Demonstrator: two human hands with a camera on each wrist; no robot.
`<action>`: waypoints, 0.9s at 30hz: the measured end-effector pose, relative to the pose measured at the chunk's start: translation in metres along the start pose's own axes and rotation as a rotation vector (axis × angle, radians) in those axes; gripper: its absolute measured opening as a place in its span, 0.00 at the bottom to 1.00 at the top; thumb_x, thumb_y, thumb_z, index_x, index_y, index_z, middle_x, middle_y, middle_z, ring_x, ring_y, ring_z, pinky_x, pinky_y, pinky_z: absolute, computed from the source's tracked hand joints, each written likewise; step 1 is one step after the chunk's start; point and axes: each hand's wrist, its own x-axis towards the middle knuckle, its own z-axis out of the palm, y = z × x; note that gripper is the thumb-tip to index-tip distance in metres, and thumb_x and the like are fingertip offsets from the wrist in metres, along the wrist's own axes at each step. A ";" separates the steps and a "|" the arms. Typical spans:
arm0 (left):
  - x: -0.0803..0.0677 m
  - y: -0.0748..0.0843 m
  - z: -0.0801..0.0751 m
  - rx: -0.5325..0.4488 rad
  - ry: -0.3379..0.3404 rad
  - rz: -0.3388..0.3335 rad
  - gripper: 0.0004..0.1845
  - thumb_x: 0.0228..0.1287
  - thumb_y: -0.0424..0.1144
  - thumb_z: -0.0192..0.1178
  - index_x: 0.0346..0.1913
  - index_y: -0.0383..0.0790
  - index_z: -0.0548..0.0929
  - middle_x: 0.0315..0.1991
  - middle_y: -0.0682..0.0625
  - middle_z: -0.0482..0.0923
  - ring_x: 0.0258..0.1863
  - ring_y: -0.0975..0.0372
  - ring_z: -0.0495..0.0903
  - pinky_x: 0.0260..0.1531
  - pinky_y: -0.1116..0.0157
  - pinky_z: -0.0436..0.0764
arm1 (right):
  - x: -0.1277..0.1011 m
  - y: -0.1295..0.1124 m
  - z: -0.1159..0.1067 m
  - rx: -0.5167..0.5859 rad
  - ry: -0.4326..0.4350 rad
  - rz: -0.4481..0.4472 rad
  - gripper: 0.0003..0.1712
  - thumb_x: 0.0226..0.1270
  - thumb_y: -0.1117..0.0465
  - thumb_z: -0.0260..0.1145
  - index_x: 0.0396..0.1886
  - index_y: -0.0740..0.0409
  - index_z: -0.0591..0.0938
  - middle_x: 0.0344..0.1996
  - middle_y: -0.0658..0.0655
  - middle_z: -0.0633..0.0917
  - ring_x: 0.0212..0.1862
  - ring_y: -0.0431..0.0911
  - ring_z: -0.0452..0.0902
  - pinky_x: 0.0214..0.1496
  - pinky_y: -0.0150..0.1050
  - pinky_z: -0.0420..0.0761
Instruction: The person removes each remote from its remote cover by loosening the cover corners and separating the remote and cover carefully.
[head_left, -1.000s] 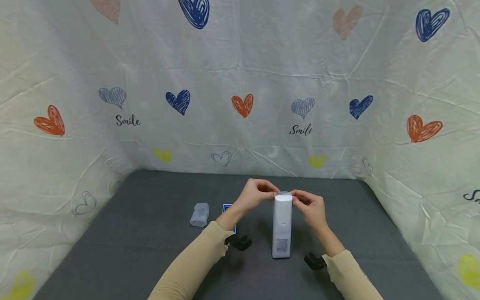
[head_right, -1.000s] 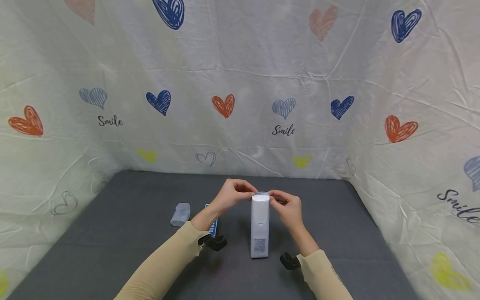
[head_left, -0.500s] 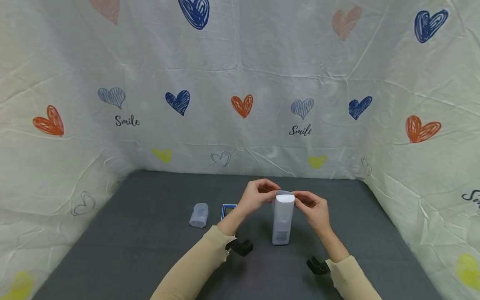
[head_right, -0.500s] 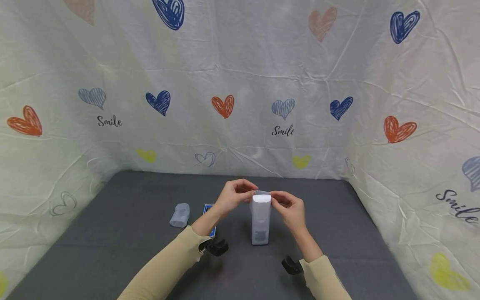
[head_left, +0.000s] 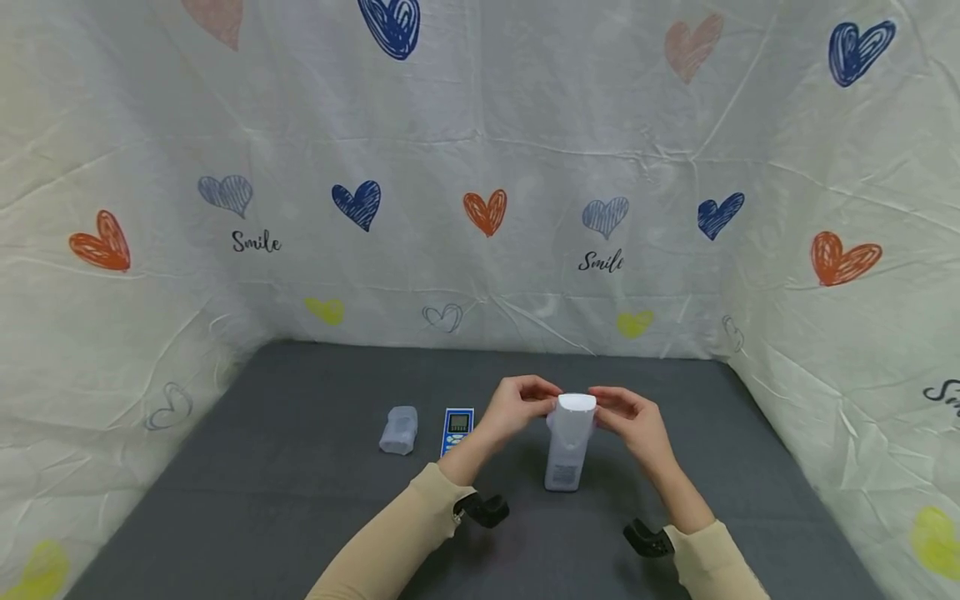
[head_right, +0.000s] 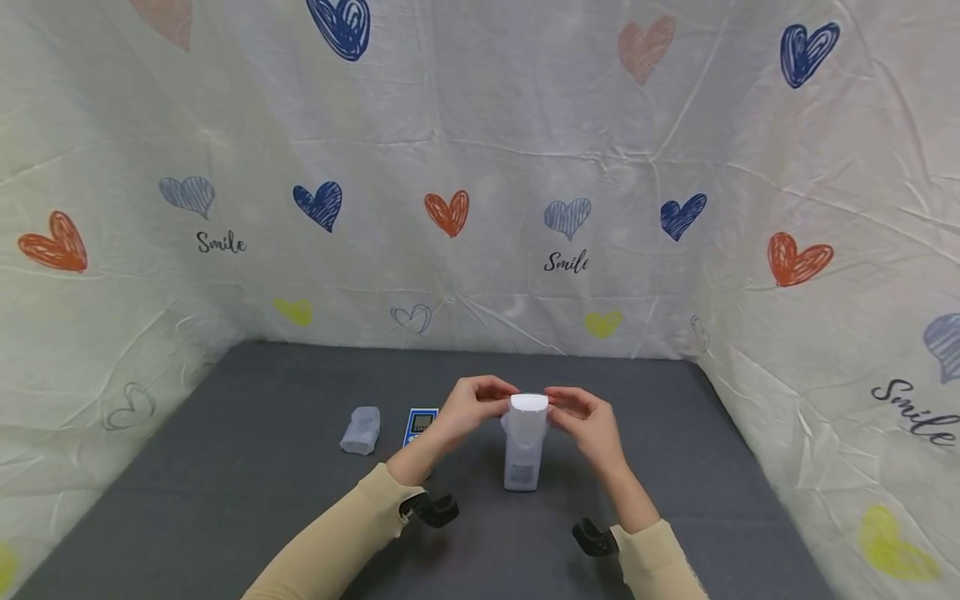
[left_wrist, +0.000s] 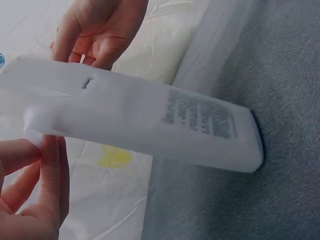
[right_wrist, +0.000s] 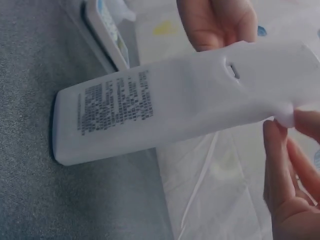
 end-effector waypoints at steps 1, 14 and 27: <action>-0.001 0.000 0.001 0.004 0.005 -0.003 0.09 0.61 0.30 0.62 0.43 0.33 0.84 0.40 0.41 0.84 0.33 0.65 0.80 0.39 0.60 0.83 | 0.000 0.000 0.000 0.001 -0.002 0.019 0.23 0.62 0.64 0.67 0.55 0.70 0.77 0.38 0.43 0.85 0.41 0.36 0.83 0.43 0.33 0.83; -0.006 -0.013 0.006 0.065 0.023 -0.032 0.08 0.58 0.29 0.64 0.40 0.31 0.85 0.35 0.41 0.84 0.29 0.67 0.78 0.33 0.67 0.82 | -0.008 0.008 0.002 0.014 0.013 0.243 0.22 0.63 0.67 0.65 0.55 0.73 0.75 0.42 0.57 0.86 0.39 0.37 0.83 0.48 0.39 0.82; -0.020 -0.020 0.009 0.040 0.044 -0.064 0.07 0.59 0.27 0.63 0.40 0.30 0.85 0.36 0.38 0.83 0.29 0.65 0.79 0.38 0.53 0.83 | -0.017 0.026 0.013 -0.018 0.057 0.263 0.18 0.63 0.70 0.64 0.52 0.71 0.78 0.43 0.62 0.86 0.39 0.40 0.83 0.43 0.36 0.83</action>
